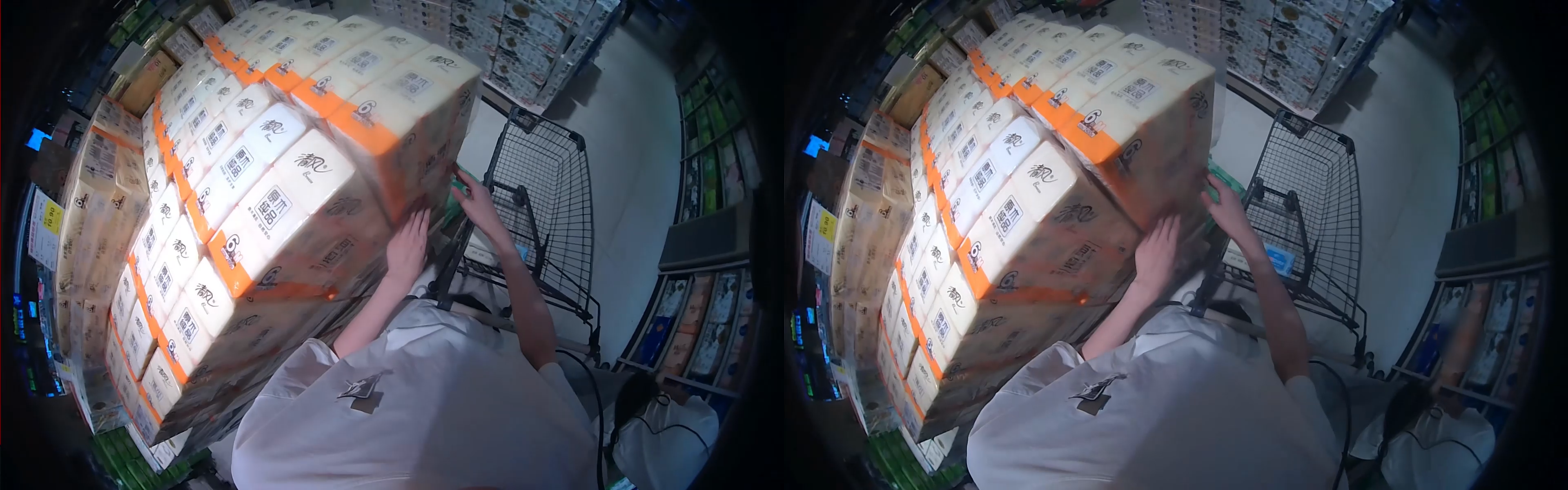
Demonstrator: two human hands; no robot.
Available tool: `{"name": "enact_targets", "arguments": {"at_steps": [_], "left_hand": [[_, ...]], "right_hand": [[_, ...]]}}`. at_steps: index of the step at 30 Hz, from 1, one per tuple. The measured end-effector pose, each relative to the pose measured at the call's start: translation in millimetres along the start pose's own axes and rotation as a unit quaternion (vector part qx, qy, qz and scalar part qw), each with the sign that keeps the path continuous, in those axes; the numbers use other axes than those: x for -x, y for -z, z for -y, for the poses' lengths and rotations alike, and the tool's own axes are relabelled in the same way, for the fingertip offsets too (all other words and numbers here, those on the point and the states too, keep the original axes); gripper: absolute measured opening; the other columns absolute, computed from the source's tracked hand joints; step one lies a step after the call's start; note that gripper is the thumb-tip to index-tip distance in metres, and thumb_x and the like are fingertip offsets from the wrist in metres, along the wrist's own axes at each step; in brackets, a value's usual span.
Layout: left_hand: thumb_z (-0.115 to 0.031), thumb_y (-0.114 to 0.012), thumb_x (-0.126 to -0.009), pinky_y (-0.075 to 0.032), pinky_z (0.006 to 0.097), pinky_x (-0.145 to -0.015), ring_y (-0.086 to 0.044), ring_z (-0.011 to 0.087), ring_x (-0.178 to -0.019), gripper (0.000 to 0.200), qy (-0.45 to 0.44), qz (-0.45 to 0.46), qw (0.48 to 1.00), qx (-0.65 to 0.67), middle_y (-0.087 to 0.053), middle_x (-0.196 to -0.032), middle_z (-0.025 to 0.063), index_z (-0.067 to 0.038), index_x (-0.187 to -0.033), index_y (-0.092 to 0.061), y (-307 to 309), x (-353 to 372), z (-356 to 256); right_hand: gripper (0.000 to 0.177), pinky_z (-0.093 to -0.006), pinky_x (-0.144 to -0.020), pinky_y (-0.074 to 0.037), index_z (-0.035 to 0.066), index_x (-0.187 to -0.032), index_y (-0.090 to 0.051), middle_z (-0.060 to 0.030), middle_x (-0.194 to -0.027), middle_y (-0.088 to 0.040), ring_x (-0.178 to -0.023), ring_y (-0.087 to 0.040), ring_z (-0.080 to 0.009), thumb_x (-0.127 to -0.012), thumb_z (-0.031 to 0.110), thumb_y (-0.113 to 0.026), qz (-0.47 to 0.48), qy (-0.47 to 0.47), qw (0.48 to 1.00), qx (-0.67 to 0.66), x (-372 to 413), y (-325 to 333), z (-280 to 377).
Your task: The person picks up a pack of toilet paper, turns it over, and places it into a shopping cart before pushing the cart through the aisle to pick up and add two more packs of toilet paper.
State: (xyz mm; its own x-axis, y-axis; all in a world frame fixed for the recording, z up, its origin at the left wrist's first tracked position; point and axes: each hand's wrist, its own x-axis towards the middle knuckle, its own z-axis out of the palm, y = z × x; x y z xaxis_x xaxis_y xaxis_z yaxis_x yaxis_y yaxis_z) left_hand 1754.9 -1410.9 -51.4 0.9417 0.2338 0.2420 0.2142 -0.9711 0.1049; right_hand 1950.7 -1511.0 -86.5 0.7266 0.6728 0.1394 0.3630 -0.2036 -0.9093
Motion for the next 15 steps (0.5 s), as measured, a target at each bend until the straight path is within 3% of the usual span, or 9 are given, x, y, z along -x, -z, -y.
{"name": "enact_targets", "arguments": {"at_steps": [4,7,9,10,11,13,15], "left_hand": [[-0.009,-0.065,-0.073,-0.039,0.0339,-0.108,-0.043,0.0274,-0.134,0.076,0.023,0.027,0.999,0.022,-0.043,-0.145,0.0153,-0.003,-0.145,-0.038,-11,-3,-3],[-0.012,-0.065,-0.079,-0.039,0.0377,-0.108,-0.043,0.0326,-0.134,0.071,-0.045,0.010,0.998,0.039,-0.043,-0.145,0.0172,-0.005,-0.145,-0.039,-3,-2,-14],[-0.015,-0.064,-0.083,-0.039,0.0402,-0.108,-0.042,0.0356,-0.133,0.066,-0.133,-0.010,0.987,0.091,-0.043,-0.144,0.0189,-0.006,-0.144,-0.040,7,-3,-21],[-0.022,-0.063,-0.089,-0.037,0.0427,-0.110,-0.043,0.0386,-0.132,0.061,-0.149,0.023,0.982,0.110,-0.043,-0.142,0.0235,-0.005,-0.143,-0.041,-12,1,-22],[-0.025,-0.063,-0.089,-0.036,0.0434,-0.110,-0.043,0.0397,-0.132,0.061,-0.107,0.060,0.977,0.177,-0.043,-0.142,0.0246,-0.004,-0.143,-0.041,-30,8,-25],[-0.029,-0.063,-0.091,-0.036,0.0449,-0.110,-0.042,0.0418,-0.131,0.062,-0.018,0.132,0.944,0.303,-0.042,-0.142,0.0269,-0.003,-0.142,-0.041,-63,18,-31],[-0.036,-0.061,-0.093,-0.038,0.0444,-0.108,-0.043,0.0419,-0.132,0.068,0.064,0.218,0.895,0.384,-0.041,-0.144,0.0281,-0.003,-0.146,-0.034,-94,21,-37]], "right_hand": [[0.054,-0.0345,-0.104,-0.043,0.003,-0.145,-0.041,-0.0153,-0.142,-0.052,-0.124,-0.055,-0.0252,-0.095,0.012,-0.058,0.023,0.059,0.995,0.081,9,9,-8],[0.052,-0.0354,-0.102,-0.045,0.005,-0.145,-0.042,-0.0136,-0.141,-0.052,-0.119,-0.057,-0.0240,-0.096,0.013,-0.057,0.054,-0.043,0.997,0.017,29,40,6],[0.045,-0.0364,-0.100,-0.045,0.007,-0.141,-0.048,-0.0119,-0.137,-0.055,-0.118,-0.057,-0.0260,-0.098,0.016,-0.056,-0.002,-0.054,0.997,0.048,53,68,-18],[0.042,-0.0369,-0.100,-0.045,0.007,-0.138,-0.051,-0.0121,-0.135,-0.057,-0.119,-0.057,-0.0278,-0.098,0.018,-0.055,-0.039,-0.058,0.994,0.081,72,87,-26],[0.040,-0.0379,-0.101,-0.045,0.007,-0.135,-0.053,-0.0128,-0.133,-0.058,-0.120,-0.056,-0.0299,-0.097,0.018,-0.056,-0.083,-0.092,0.981,0.147,92,107,-39],[0.039,-0.0393,-0.102,-0.044,0.007,-0.129,-0.057,-0.0146,-0.127,-0.060,-0.120,-0.055,-0.0350,-0.093,0.020,-0.060,-0.152,-0.163,0.919,0.326,142,152,-84],[0.037,-0.0543,-0.105,-0.037,0.014,-0.123,-0.063,-0.0107,-0.137,-0.052,-0.127,-0.048,-0.0298,-0.087,0.022,-0.065,-0.208,-0.284,0.776,0.524,211,184,-118]]}}
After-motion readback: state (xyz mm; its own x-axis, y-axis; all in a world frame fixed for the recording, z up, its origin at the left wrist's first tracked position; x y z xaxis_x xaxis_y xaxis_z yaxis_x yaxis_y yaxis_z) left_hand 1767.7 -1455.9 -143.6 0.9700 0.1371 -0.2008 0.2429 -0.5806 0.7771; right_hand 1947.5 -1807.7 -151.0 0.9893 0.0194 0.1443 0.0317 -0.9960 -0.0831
